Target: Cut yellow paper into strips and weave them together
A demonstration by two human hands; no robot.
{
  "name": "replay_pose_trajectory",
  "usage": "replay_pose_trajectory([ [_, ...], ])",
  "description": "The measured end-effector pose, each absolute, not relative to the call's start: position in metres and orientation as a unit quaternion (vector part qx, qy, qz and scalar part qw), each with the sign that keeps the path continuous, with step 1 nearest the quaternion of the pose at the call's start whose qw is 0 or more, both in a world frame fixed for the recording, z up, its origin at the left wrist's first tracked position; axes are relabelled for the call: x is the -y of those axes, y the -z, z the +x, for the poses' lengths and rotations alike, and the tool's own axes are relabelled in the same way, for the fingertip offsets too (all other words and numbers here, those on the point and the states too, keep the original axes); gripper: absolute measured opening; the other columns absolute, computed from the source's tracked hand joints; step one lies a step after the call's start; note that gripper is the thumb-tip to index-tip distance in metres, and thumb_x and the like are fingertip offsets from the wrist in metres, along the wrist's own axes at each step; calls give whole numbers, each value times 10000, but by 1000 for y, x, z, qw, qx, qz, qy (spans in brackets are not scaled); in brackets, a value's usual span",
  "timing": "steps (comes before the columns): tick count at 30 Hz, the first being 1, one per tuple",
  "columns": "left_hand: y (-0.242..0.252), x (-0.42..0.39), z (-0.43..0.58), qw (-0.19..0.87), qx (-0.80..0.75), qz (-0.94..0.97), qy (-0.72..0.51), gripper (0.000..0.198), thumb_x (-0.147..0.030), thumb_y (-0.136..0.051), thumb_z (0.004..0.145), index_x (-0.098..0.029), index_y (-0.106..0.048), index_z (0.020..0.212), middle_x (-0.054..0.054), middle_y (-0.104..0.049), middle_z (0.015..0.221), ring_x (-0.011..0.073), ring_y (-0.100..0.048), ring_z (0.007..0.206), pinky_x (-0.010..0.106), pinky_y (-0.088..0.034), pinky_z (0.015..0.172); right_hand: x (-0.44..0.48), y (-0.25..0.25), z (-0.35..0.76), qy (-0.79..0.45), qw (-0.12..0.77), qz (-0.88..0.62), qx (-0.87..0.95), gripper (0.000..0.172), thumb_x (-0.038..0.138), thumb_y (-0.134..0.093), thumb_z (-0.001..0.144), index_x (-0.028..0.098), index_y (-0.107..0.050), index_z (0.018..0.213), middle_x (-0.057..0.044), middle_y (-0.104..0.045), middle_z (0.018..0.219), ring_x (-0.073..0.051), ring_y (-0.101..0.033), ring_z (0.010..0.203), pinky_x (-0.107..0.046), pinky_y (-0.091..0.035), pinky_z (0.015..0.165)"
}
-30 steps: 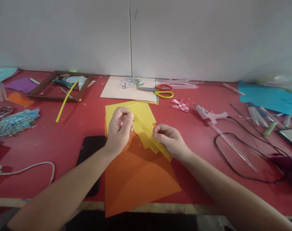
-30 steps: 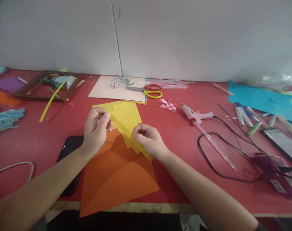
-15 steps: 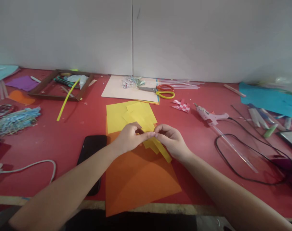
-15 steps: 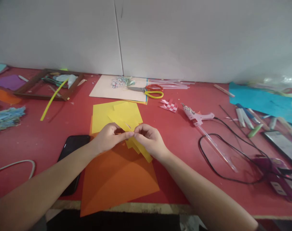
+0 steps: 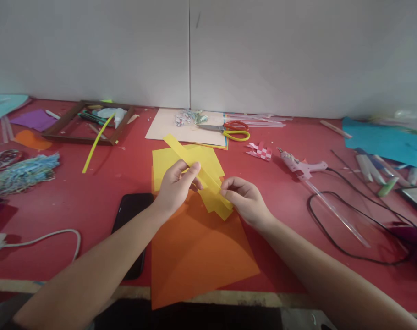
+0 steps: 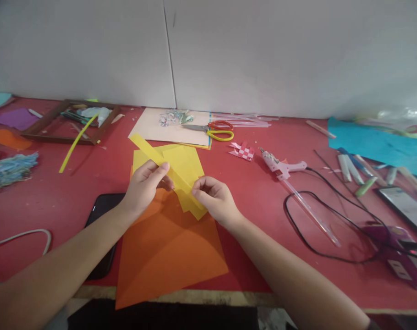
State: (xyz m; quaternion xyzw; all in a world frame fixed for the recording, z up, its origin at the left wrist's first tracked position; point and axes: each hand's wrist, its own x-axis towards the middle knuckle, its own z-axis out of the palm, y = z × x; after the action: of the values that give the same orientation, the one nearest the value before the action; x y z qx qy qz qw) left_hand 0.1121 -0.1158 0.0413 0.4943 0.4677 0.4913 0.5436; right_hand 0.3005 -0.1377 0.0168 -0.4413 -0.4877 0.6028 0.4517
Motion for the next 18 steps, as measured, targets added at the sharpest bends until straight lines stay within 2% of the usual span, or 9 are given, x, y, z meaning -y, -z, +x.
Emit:
replay_pose_trajectory([
  [4,-37,117,111,548,-478,532,-435,352,-494,-675,816,-192,-500,777,-11,-617,609,151,-663,585,255,-513,539,137,-16,302,-600,461,-437,486,145,290,-716,757,179,-624,761,32,-542,666,-84,-426,555,-240,-311,515],
  [7,-35,118,111,527,-498,582,-368,332,-451,-728,771,-179,-537,756,25,-669,653,191,-695,665,262,-483,554,138,-17,302,-597,459,-439,491,146,290,-709,766,175,-620,755,37,-532,650,-78,-416,543,-234,-307,506],
  [10,-35,119,113,507,-513,605,-338,324,-439,-713,782,-167,-567,686,48,-695,666,191,-695,668,268,-476,579,138,-17,302,-601,454,-440,489,143,283,-703,770,172,-616,748,38,-536,647,-76,-425,544,-230,-311,506],
  [18,-41,115,115,551,-488,486,-472,328,-455,-744,752,-168,-593,707,-12,-610,631,139,-672,602,241,-543,570,135,-11,301,-632,459,-432,451,108,250,-695,764,188,-607,755,57,-527,588,-62,-416,470,-221,-258,447],
])
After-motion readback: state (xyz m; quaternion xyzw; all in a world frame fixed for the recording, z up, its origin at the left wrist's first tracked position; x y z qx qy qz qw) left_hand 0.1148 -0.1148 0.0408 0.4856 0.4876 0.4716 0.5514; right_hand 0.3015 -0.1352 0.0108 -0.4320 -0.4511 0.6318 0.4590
